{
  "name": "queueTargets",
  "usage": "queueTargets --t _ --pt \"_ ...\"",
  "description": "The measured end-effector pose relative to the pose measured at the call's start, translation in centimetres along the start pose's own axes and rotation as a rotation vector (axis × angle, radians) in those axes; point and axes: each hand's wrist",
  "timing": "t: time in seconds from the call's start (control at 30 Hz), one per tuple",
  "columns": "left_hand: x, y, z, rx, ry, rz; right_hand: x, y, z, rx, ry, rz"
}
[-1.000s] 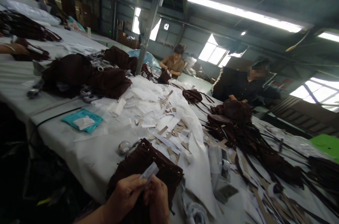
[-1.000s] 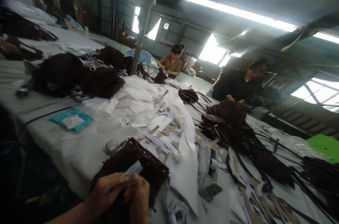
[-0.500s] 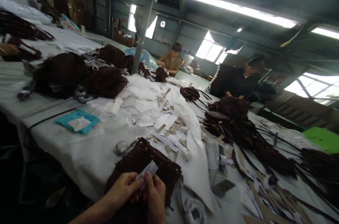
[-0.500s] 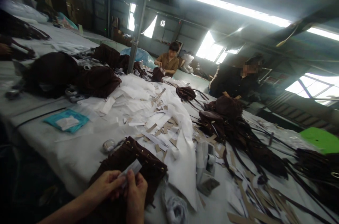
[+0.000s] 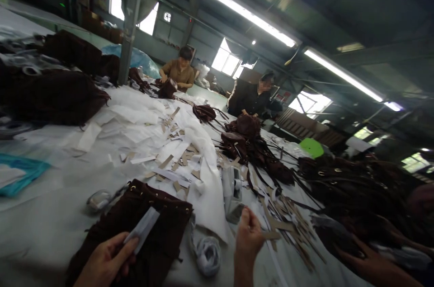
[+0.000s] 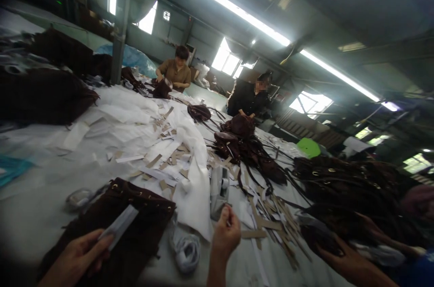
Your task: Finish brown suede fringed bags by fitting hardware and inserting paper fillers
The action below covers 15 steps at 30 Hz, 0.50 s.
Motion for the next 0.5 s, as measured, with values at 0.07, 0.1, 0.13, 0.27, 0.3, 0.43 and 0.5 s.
queueTargets --t 0.07,0.1,0.13,0.27,0.3,0.43,0.5 --pt "0.2 0.2 -0.1 -0.024 0.033 0.01 -4.5 -0.1 1.2 0.07 -0.002 -0.017" --pt "0.3 0.2 0.0 -0.035 0.043 0.008 -6.1 0.0 1.5 0.096 0.002 -0.055" --pt "0.4 0.3 0.0 -0.044 0.047 0.006 -7.2 0.3 1.8 0.117 0.004 -0.099" --pt "0.3 0.2 0.0 -0.043 0.04 0.004 -8.6 1.6 1.9 0.133 -0.01 -0.244" --pt "0.2 0.3 -0.1 -0.042 0.038 0.0 -8.7 1.9 1.9 0.12 -0.013 -0.269" --pt "0.1 0.4 -0.3 -0.061 0.047 0.007 -9.3 3.1 2.4 0.039 0.012 -0.313" --pt "0.1 0.5 -0.2 -0.08 0.063 0.024 -9.6 3.5 2.8 -0.006 0.028 -0.277"
Point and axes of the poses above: each hand's wrist, its own x-axis away from the middle knuckle, its own y-axis out of the palm, z = x × y, and after that the axes turned 12 degrees about z, right-handed
